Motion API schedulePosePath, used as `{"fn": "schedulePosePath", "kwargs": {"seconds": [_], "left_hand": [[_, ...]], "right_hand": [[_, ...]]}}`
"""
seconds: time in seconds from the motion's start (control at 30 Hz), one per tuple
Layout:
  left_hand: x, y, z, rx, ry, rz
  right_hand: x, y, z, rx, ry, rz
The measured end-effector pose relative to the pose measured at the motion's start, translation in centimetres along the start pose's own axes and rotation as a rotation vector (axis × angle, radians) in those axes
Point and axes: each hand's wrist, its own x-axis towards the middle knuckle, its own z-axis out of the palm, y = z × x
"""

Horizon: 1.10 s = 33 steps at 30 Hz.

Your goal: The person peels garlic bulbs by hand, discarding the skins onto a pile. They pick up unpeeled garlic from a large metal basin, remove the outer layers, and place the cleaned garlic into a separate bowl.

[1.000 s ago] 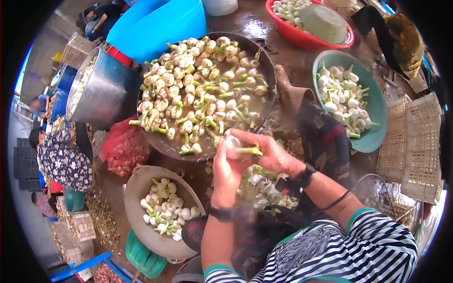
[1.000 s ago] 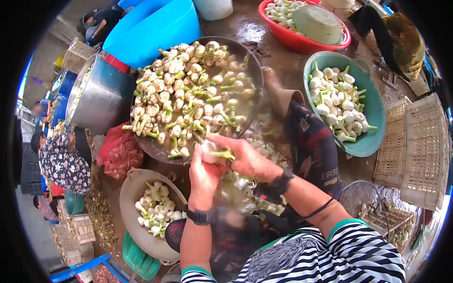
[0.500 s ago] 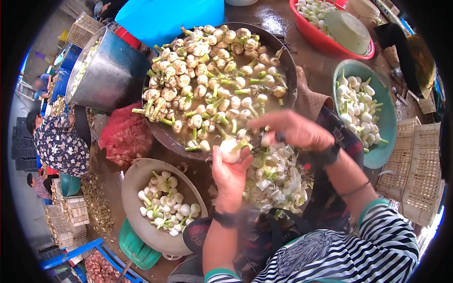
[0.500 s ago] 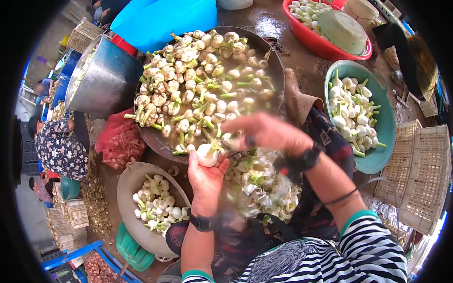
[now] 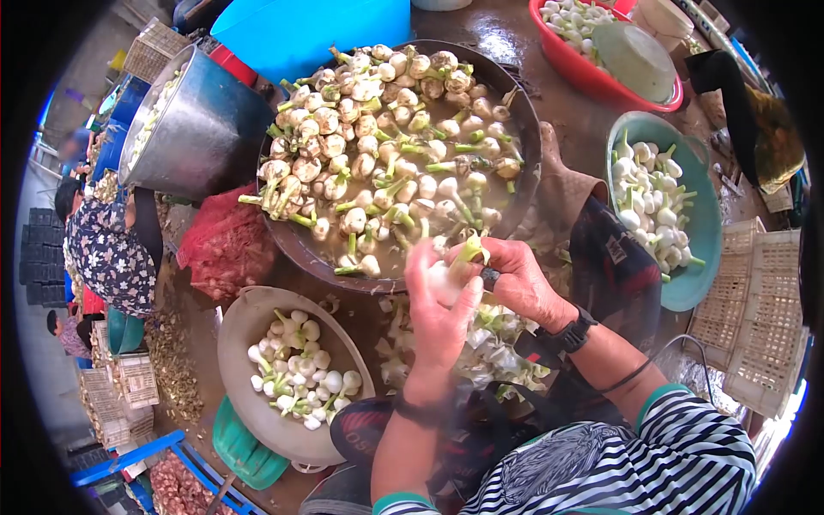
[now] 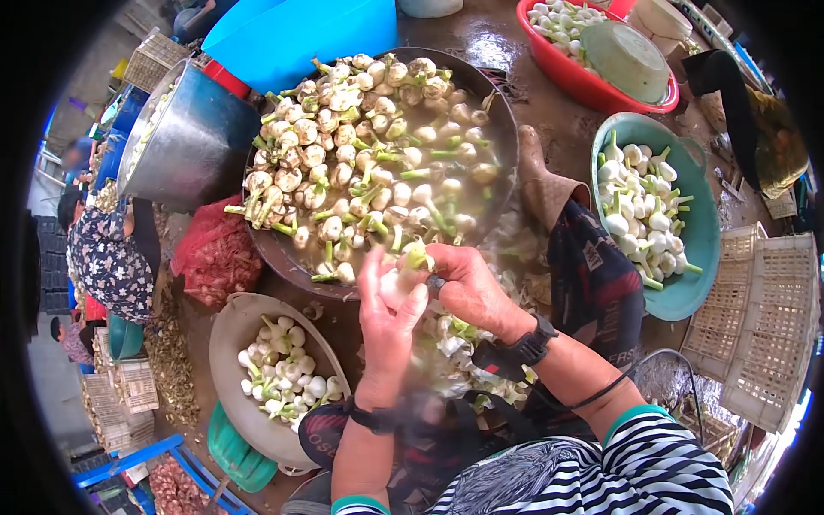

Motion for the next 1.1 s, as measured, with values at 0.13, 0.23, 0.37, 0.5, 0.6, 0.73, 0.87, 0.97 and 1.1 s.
{"fn": "schedulePosePath", "kwargs": {"seconds": [0.13,0.23,0.37,0.5,0.6,0.73,0.87,0.97,1.1], "left_hand": [[0.6,0.7,-0.8,-0.343,-0.191,-0.302],[0.0,-1.1,-1.1,-0.251,-0.213,-0.273],[-0.1,-0.1,-1.1,-0.369,-0.201,-0.484],[-0.2,-0.9,-0.4,-0.564,-0.124,-0.32],[-0.2,-2.1,-0.2,-0.467,-0.136,-0.19],[0.0,0.8,-0.7,-0.193,0.004,-0.125],[0.5,1.6,-1.6,0.381,0.089,0.276],[0.4,0.3,-1.9,0.694,0.051,0.512],[0.2,-0.2,-2.0,0.785,0.049,0.523]], "right_hand": [[-0.3,-1.1,-0.4,0.001,0.136,0.107],[0.5,-1.8,-1.9,-0.225,0.14,0.031],[1.1,-2.6,-3.0,-0.025,0.285,0.096],[-1.5,0.3,-1.6,0.095,-0.142,0.07],[-2.4,0.4,1.0,0.187,-0.002,0.171],[-1.8,-0.5,-0.8,-0.198,0.106,0.148],[-2.0,-1.5,-1.7,-0.813,0.179,-0.086],[-2.3,-2.2,-1.3,-0.931,0.174,-0.098],[-2.6,-2.1,-1.1,-0.986,0.174,-0.136]]}}
